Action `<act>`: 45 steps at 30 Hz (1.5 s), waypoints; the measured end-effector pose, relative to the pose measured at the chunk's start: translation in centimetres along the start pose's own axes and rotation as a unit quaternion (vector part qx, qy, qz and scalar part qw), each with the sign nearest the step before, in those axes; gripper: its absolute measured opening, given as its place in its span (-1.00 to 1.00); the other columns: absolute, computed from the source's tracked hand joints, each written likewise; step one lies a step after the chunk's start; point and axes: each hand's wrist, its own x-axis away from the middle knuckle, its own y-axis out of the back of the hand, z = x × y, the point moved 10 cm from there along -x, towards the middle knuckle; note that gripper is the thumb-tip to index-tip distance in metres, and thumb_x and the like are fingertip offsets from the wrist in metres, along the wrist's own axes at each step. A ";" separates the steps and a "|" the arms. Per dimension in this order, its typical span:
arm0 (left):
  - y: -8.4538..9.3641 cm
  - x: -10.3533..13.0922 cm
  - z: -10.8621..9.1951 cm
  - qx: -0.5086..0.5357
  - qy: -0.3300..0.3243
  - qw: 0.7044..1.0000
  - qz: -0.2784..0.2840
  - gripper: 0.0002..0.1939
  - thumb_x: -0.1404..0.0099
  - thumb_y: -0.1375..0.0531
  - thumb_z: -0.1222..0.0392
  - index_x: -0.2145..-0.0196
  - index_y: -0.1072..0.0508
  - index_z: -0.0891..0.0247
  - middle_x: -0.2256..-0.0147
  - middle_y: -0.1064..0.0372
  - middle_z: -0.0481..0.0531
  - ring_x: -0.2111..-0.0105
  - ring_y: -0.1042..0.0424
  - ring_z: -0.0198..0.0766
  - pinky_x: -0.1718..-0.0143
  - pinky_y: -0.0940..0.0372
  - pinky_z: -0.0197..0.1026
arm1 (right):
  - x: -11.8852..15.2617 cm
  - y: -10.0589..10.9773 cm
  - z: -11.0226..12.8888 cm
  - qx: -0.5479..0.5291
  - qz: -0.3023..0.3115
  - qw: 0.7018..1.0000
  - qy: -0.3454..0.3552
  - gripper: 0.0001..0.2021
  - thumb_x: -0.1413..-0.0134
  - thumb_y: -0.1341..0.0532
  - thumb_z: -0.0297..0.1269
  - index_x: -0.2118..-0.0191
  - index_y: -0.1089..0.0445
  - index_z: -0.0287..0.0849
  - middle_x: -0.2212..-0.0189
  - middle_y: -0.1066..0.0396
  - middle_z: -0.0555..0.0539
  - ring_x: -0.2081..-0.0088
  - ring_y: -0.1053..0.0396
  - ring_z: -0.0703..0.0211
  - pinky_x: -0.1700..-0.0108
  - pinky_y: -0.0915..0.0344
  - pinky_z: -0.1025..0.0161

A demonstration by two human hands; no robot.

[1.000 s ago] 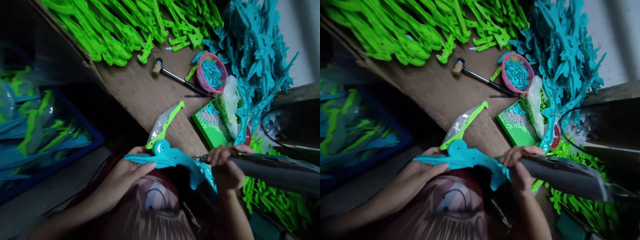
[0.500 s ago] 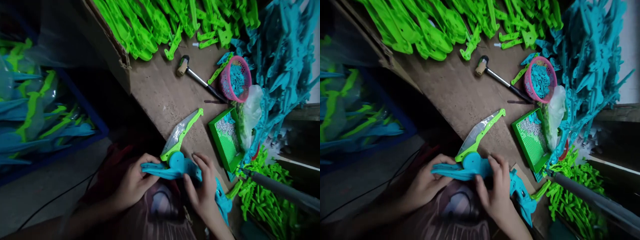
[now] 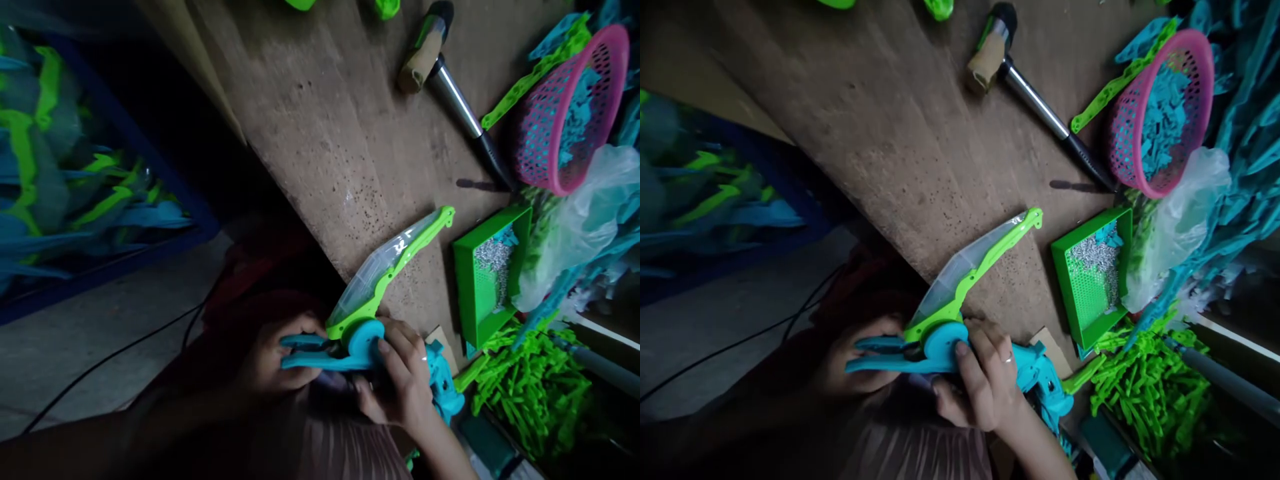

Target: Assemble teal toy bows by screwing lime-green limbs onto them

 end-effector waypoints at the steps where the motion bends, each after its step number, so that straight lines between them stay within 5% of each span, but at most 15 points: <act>1: 0.1 0.0 -0.1 -0.006 -0.001 1.000 -0.014 -0.78 0.03 -0.33 0.01 0.43 -0.47 0.12 0.50 -0.39 -0.06 0.52 -0.36 -0.23 0.42 -0.29 -0.21 | 0.0 0.0 0.0 0.005 -0.003 1.000 0.005 -0.46 -0.11 -0.26 -0.23 -0.19 -0.24 -0.26 0.09 -0.45 -0.31 0.05 -0.49 -0.17 0.18 -0.53 -0.14; 8: -0.3 -0.5 -1.8 -0.023 -0.113 0.993 0.008 -0.86 -0.13 -0.26 0.10 0.36 -0.44 0.17 0.45 -0.45 -0.04 0.49 -0.44 -0.25 0.46 -0.32 -0.28 | 0.2 -0.3 0.9 0.091 -0.014 0.995 0.044 -0.56 -0.08 -0.27 -0.33 -0.10 -0.33 -0.29 0.08 -0.43 -0.33 0.00 -0.45 -0.16 0.19 -0.55 -0.09; 14: -0.7 -0.1 -3.9 -0.008 -0.226 0.974 -0.007 -0.91 -0.18 -0.27 0.20 0.36 -0.41 0.20 0.42 -0.46 -0.05 0.46 -0.46 -0.30 0.42 -0.33 -0.33 | 0.5 -0.3 1.0 0.106 -0.010 0.993 0.059 -0.45 -0.13 -0.24 -0.29 -0.22 -0.24 -0.36 0.06 -0.41 -0.39 -0.03 -0.43 -0.20 0.18 -0.53 -0.10; 19: -0.8 -0.1 -3.6 -0.017 -0.214 0.977 -0.014 -0.90 -0.16 -0.24 0.25 0.31 -0.40 0.20 0.42 -0.44 -0.10 0.51 -0.41 -0.36 0.49 -0.29 -0.37 | 1.0 -0.3 0.9 0.114 -0.020 0.992 0.057 -0.39 -0.15 -0.25 -0.30 -0.28 -0.17 -0.38 0.04 -0.40 -0.42 -0.03 -0.41 -0.20 0.17 -0.51 -0.09; 26: -0.7 1.1 -4.6 -0.067 -0.310 0.948 -0.020 -0.93 -0.16 -0.24 0.27 0.34 -0.46 0.20 0.41 -0.52 -0.08 0.44 -0.51 -0.33 0.38 -0.33 -0.35 | 1.4 -0.4 1.3 0.104 -0.003 0.992 0.077 -0.41 -0.19 -0.21 -0.33 -0.30 -0.14 -0.42 0.03 -0.38 -0.44 -0.05 -0.39 -0.20 0.15 -0.49 -0.06; 31: -1.0 0.1 -3.1 -0.026 -0.200 0.979 0.003 -0.87 -0.15 -0.27 0.22 0.34 -0.39 0.21 0.43 -0.43 -0.11 0.47 -0.44 -0.34 0.44 -0.30 -0.34 | 1.6 -0.3 0.6 0.125 -0.010 0.990 0.068 -0.39 -0.20 -0.20 -0.31 -0.32 -0.13 -0.39 0.02 -0.37 -0.43 -0.01 -0.39 -0.18 0.16 -0.47 -0.04; 35: -4.1 0.8 -1.3 0.113 -0.061 0.973 0.193 -0.69 -0.21 -0.29 0.15 0.11 -0.32 0.18 0.30 -0.44 -0.07 0.33 -0.50 -0.30 0.30 -0.38 -0.27 | 1.9 -0.6 0.2 0.137 -0.011 0.988 0.073 -0.40 -0.20 -0.19 -0.30 -0.31 -0.13 -0.37 0.05 -0.37 -0.39 0.02 -0.38 -0.18 0.18 -0.47 -0.04; 37: -5.0 1.4 -1.2 0.177 -0.026 0.957 0.229 -0.55 -0.19 -0.32 0.11 0.01 -0.27 0.15 0.16 -0.47 0.00 0.18 -0.53 -0.21 0.15 -0.42 -0.17 | 2.2 -0.8 0.2 0.144 -0.011 0.986 0.079 -0.40 -0.19 -0.21 -0.30 -0.30 -0.14 -0.36 0.04 -0.36 -0.39 0.00 -0.37 -0.19 0.16 -0.48 -0.07; 42: -4.4 0.6 -1.4 0.120 -0.008 0.984 0.131 -0.68 -0.18 -0.32 0.01 0.20 -0.40 0.23 0.28 -0.49 0.00 0.21 -0.52 -0.17 0.16 -0.41 -0.19 | 2.4 -0.5 0.7 0.111 0.002 0.991 0.078 -0.39 -0.13 -0.25 -0.37 -0.29 -0.16 -0.34 -0.04 -0.32 -0.41 -0.07 -0.34 -0.22 0.08 -0.47 -0.11; 45: -3.7 0.5 -1.7 0.097 -0.017 0.991 0.092 -0.70 -0.17 -0.31 -0.04 0.31 -0.42 0.23 0.44 -0.42 -0.08 0.39 -0.46 -0.25 0.32 -0.36 -0.26 | 0.7 1.1 -1.7 -0.021 -0.014 0.998 -0.054 -0.52 -0.18 -0.19 -0.38 -0.23 -0.24 -0.18 -0.03 -0.36 -0.31 -0.05 -0.39 -0.10 0.02 -0.46 -0.09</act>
